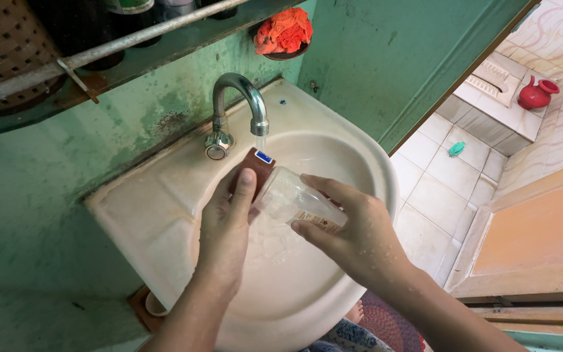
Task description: The person scrubs a bathroom sink with a red sponge, rinses the sponge, and then washes a small plastic bottle under running water. The person also washes their hands and places the bottle on a shelf above the sink.
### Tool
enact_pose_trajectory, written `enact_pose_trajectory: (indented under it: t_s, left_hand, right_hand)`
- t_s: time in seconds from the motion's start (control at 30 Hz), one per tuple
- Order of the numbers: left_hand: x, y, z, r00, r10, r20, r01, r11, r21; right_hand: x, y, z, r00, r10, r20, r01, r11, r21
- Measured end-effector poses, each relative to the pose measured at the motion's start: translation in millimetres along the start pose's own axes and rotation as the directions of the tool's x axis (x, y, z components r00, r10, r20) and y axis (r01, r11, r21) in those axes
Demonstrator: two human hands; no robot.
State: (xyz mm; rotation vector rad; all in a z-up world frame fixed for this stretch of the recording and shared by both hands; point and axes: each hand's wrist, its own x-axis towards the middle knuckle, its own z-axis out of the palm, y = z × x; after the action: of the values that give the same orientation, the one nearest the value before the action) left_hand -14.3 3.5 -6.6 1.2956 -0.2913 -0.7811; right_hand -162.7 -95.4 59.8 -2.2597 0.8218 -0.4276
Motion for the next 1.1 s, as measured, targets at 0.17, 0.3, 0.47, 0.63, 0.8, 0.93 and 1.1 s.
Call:
enact_pose_trajectory:
  t_s: [0.17,0.3,0.47,0.63,0.8,0.93,1.1]
  left_hand:
    - [10.2,6.7,-25.0,0.957,0.091,0.277,-0.125,0.986,0.107]
    - [12.5,14.7,-14.2,0.988,-0.039,0.151,0.033,0.999,0.039]
    - [3.0,26.4,10.2,0.999,0.023,-0.027,-0.021,0.997,0.076]
    - [-0.7,27.7,9.7,0.984,0.118,0.131,-0.118,0.993,-0.008]
    - [5.6,30.7,9.0,0.95,0.141,0.277,-0.135,0.99,-0.041]
    - [11.2,26.4,10.2,0.921,0.185,0.344,-0.166,0.983,-0.082]
    - [8.9,17.2,4.3,0.976,0.124,0.182,-0.098,0.985,-0.143]
  right_hand:
    - [3.9,7.5,-7.2,0.989,0.095,0.113,-0.113,0.979,0.169]
    - [1.9,-6.2,-5.7,0.989,0.083,0.126,-0.084,0.996,0.0]
    - [3.1,-14.0,-8.4,0.978,0.159,0.134,-0.158,0.987,-0.014]
    - [3.5,18.2,-7.6,0.902,0.154,0.403,-0.397,0.663,0.635]
    - [-3.6,45.3,-2.5,0.799,-0.018,0.601,-0.594,0.134,0.793]
    - [-6.4,51.7,1.1,0.768,-0.017,0.64,-0.64,0.004,0.768]
    - [0.5,47.5,8.6,0.743,0.148,0.652,-0.669,0.189,0.719]
